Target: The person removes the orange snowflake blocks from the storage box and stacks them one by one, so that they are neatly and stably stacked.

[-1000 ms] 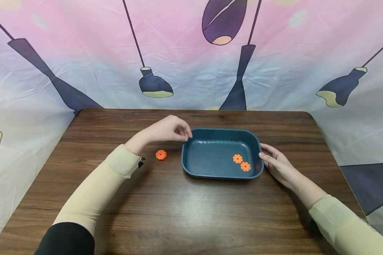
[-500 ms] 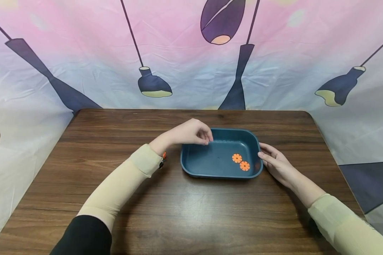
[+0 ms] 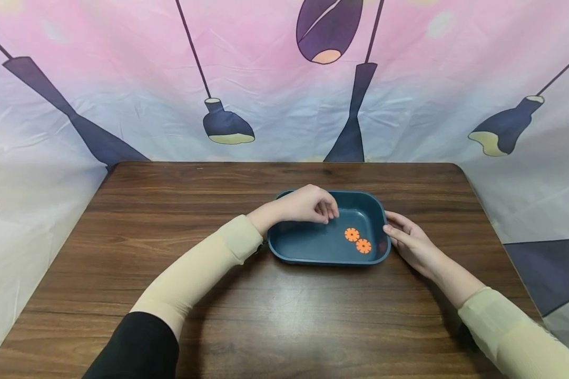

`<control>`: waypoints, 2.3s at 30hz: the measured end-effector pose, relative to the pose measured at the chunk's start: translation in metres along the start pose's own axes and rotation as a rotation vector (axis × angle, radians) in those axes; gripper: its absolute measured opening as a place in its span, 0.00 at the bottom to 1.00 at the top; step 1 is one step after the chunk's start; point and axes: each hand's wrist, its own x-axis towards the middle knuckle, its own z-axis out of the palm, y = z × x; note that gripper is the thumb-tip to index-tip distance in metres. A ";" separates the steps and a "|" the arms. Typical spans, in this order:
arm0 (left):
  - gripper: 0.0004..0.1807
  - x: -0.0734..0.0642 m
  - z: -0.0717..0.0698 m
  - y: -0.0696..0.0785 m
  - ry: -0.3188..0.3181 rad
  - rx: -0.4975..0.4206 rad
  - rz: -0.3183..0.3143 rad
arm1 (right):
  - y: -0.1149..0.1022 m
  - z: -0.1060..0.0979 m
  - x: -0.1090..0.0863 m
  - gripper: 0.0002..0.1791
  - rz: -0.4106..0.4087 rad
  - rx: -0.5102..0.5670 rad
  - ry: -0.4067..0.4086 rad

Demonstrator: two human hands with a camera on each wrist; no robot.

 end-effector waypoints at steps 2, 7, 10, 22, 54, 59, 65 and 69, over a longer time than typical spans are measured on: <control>0.11 0.004 0.002 0.001 -0.009 0.003 0.006 | 0.000 0.000 0.000 0.19 -0.005 0.004 -0.002; 0.12 0.011 0.006 0.005 -0.038 0.022 0.012 | 0.000 0.000 0.000 0.19 -0.007 -0.001 -0.005; 0.12 0.014 0.009 0.008 -0.054 0.046 0.015 | 0.001 0.000 0.000 0.19 -0.009 0.000 -0.007; 0.18 0.025 0.020 0.014 -0.139 0.087 -0.020 | 0.000 -0.001 0.000 0.19 -0.003 0.013 -0.011; 0.18 0.034 0.037 0.014 -0.223 0.352 0.048 | -0.001 -0.003 0.000 0.19 -0.008 0.025 -0.016; 0.21 0.035 0.040 0.016 -0.223 0.356 0.052 | 0.000 -0.004 0.000 0.19 -0.007 0.050 -0.014; 0.20 0.036 0.042 0.018 -0.231 0.354 0.062 | 0.000 -0.004 0.000 0.19 -0.005 0.046 -0.008; 0.20 0.036 0.042 0.018 -0.236 0.348 0.052 | -0.001 -0.003 0.000 0.19 -0.001 0.029 -0.009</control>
